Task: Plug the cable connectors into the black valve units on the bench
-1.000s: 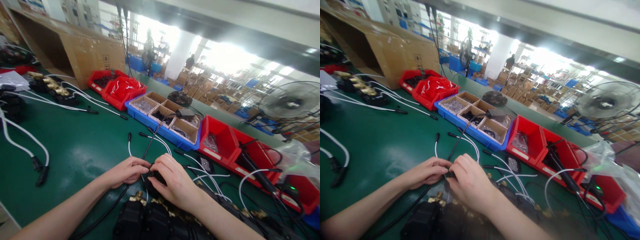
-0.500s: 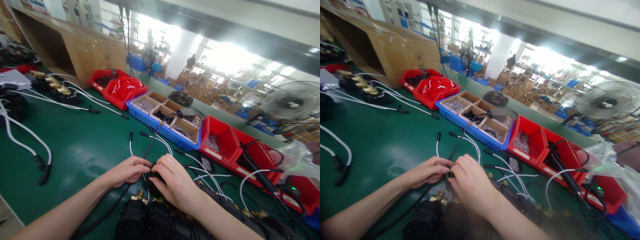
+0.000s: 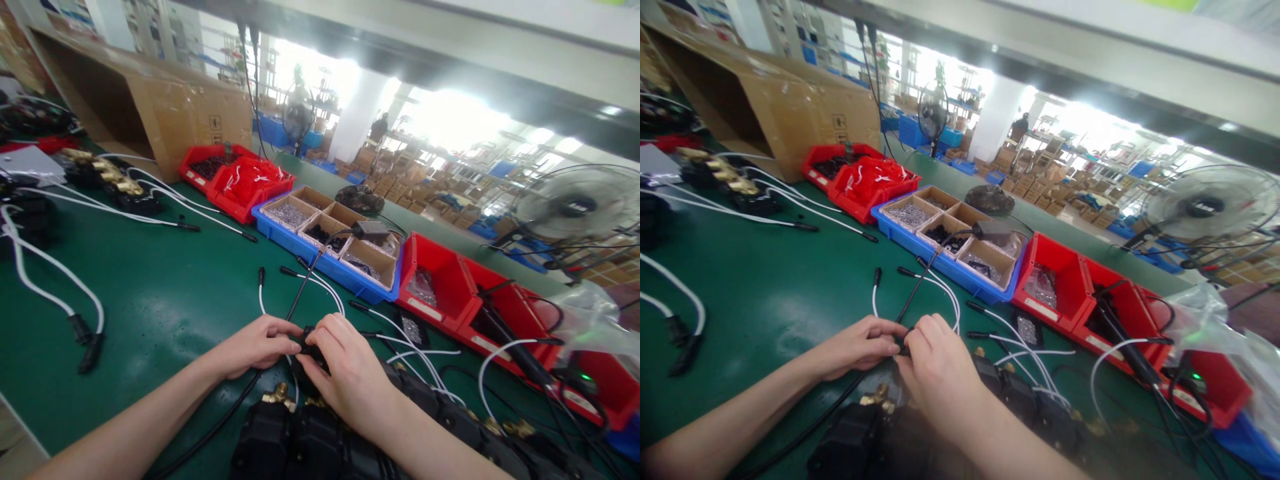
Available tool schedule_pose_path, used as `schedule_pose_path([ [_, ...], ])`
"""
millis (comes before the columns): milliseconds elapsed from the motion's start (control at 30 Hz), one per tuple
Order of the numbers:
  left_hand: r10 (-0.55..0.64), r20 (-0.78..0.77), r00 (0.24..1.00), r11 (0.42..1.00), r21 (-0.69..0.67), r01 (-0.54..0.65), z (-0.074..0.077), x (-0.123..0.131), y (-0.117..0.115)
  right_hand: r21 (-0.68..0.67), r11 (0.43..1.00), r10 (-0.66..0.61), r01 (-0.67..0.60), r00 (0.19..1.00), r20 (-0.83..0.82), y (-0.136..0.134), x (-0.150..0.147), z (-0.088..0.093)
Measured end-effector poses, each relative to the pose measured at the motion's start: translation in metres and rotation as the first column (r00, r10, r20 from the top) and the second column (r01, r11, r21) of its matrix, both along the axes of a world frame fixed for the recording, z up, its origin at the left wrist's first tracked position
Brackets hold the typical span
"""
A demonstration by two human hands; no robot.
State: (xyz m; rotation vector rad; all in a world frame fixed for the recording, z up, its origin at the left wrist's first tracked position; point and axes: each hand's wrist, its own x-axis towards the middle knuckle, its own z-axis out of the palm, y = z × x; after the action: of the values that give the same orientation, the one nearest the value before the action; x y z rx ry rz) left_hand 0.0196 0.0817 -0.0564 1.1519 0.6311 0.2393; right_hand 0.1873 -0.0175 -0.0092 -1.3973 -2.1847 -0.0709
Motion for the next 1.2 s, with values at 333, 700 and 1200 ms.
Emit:
schedule_pose_path([
  [333,-0.026,-0.01,1.0,0.999,0.023,0.026,0.0,0.0,0.0,-0.054,0.998,-0.009,0.015,0.993,0.116,-0.002,-0.003,0.008],
  [700,0.015,-0.088,0.996,0.981,0.193,0.002,0.002,0.003,-0.003,-0.041,0.999,-0.02,0.025,0.993,0.115,0.001,-0.002,0.005],
  [1200,0.025,-0.129,0.991,0.981,0.194,0.0,0.001,0.003,-0.007,0.04,0.987,0.149,-0.153,0.985,0.087,0.006,0.006,0.004],
])
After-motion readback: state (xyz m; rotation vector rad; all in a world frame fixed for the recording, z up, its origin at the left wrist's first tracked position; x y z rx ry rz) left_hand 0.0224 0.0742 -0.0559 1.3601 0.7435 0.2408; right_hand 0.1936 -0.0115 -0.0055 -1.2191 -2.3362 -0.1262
